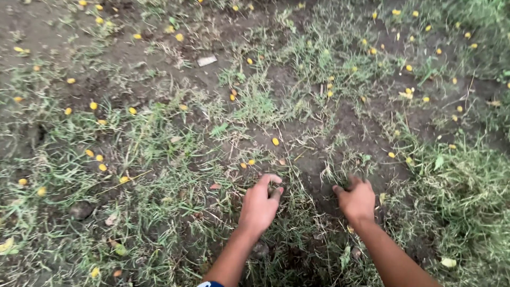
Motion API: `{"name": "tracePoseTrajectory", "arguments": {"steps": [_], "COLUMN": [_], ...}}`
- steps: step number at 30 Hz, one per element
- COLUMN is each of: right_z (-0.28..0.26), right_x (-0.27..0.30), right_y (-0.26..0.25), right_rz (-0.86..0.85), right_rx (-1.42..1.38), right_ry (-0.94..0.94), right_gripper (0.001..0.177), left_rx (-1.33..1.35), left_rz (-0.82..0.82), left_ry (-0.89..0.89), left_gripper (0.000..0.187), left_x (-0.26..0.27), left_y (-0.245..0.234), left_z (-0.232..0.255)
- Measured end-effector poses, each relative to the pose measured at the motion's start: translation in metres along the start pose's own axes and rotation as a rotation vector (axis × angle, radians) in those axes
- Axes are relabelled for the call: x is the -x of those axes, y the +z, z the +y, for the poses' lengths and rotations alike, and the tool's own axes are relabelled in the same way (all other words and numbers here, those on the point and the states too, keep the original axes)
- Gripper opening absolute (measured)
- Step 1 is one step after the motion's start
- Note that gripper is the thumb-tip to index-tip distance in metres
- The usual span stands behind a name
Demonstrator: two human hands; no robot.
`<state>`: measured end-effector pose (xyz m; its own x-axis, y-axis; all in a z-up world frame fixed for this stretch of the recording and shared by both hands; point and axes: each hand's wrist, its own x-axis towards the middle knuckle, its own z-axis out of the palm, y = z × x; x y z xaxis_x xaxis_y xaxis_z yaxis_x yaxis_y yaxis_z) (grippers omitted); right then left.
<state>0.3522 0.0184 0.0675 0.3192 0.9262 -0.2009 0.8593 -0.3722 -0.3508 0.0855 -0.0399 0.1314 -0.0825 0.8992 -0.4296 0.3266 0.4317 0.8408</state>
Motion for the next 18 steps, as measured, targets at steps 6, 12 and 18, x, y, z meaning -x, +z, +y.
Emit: {"name": "tracePoseTrajectory", "arguments": {"steps": [6, 12, 18], "right_z": [-0.033, -0.042, -0.046], "right_x": [0.011, -0.003, -0.020], "right_y": [-0.029, -0.010, 0.003], "right_rz": [-0.029, 0.104, 0.085], "right_rx": [0.054, 0.158, -0.133], "right_ry": [-0.119, -0.449, -0.388], "right_gripper": [0.067, 0.061, 0.022], "left_rx": [0.010, -0.052, -0.104], "left_rz": [-0.079, -0.077, -0.171], "left_ry": [-0.003, 0.134, -0.009], "left_gripper": [0.027, 0.023, 0.022], "left_x": [-0.016, -0.022, -0.014], "left_y": [0.024, 0.035, 0.015], "left_z": [0.008, 0.005, 0.017]}}
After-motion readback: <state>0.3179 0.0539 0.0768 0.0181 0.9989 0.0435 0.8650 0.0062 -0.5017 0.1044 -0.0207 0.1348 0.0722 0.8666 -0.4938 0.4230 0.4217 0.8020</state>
